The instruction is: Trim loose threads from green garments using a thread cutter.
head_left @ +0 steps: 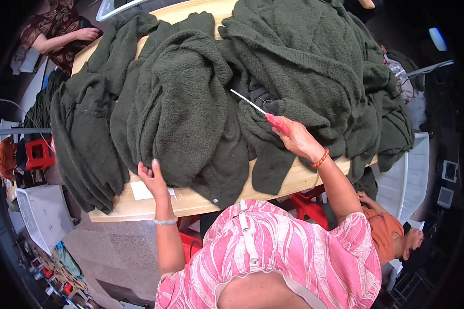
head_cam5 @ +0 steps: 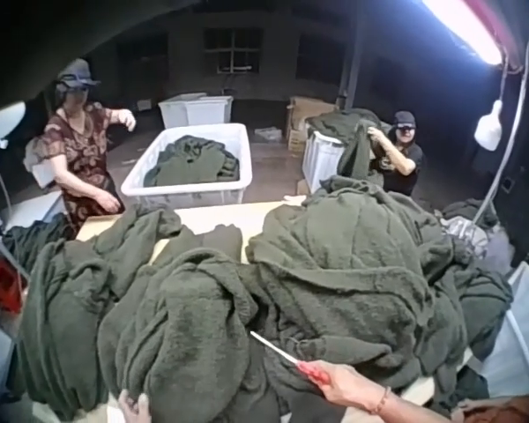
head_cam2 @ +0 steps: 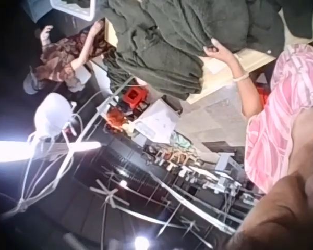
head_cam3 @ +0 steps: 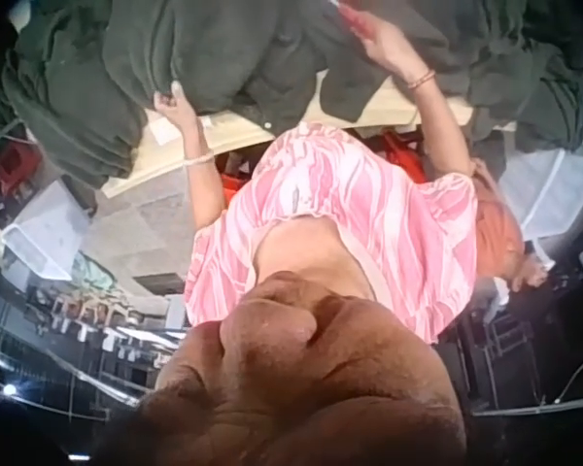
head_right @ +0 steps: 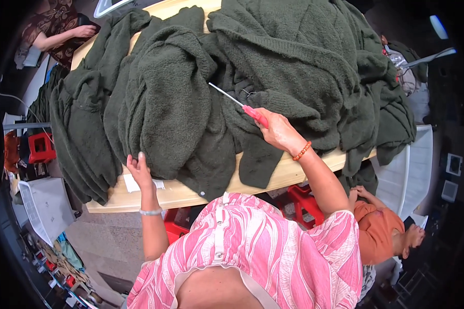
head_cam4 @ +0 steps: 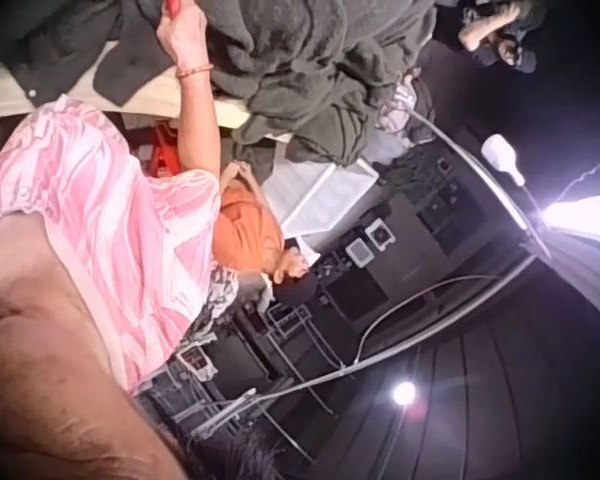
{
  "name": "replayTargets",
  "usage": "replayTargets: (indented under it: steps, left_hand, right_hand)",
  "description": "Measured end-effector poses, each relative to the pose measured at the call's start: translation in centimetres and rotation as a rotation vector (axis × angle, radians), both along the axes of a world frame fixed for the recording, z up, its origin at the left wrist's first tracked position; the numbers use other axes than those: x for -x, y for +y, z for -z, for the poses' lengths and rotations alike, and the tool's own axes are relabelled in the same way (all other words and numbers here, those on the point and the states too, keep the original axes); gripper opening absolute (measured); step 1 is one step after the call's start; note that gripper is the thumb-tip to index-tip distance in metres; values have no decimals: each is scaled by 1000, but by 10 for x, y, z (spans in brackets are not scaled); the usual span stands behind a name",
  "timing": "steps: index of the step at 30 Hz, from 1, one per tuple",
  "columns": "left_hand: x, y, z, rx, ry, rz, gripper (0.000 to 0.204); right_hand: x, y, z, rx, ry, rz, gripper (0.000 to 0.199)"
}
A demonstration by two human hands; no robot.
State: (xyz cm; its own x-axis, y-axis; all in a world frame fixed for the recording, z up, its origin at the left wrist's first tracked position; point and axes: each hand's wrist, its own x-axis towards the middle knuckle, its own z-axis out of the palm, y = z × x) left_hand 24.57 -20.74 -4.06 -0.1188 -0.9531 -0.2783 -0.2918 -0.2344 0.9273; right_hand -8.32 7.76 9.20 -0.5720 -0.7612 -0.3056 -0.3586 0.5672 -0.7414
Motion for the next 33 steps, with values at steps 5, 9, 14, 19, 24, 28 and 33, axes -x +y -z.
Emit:
replayTargets:
  steps: [5, 9, 14, 19, 24, 28, 33]
  left_hand:
    - [6, -34, -22, -449, 351, -166, 45]
    - [17, -41, -54, -6, 435, -286, 28]
    - [73, 86, -139, 646, 174, 1130, 32]
    - [48, 100, -55, 480, -381, 1385, 6]
    - [88, 108, -92, 586, -459, 1162, 16]
    - [151, 115, -89, 748, -145, 998, 98]
    - [255, 104, -80, 944, 249, 965, 114]
  right_hand:
    - [-6, 8, -9, -37, -22, 13, 35]
    - [-8, 15, -10, -34, -23, 56, 33]
    - [-3, 31, -18, 20, 2, 79, 31]
    - [-3, 41, -23, 12, 56, 130, 31]
    - [-3, 62, 2, 52, 43, 122, 38]
    - [-11, 61, 4, 134, 15, 145, 39]
    - [-10, 51, -5, 188, -1, 109, 38]
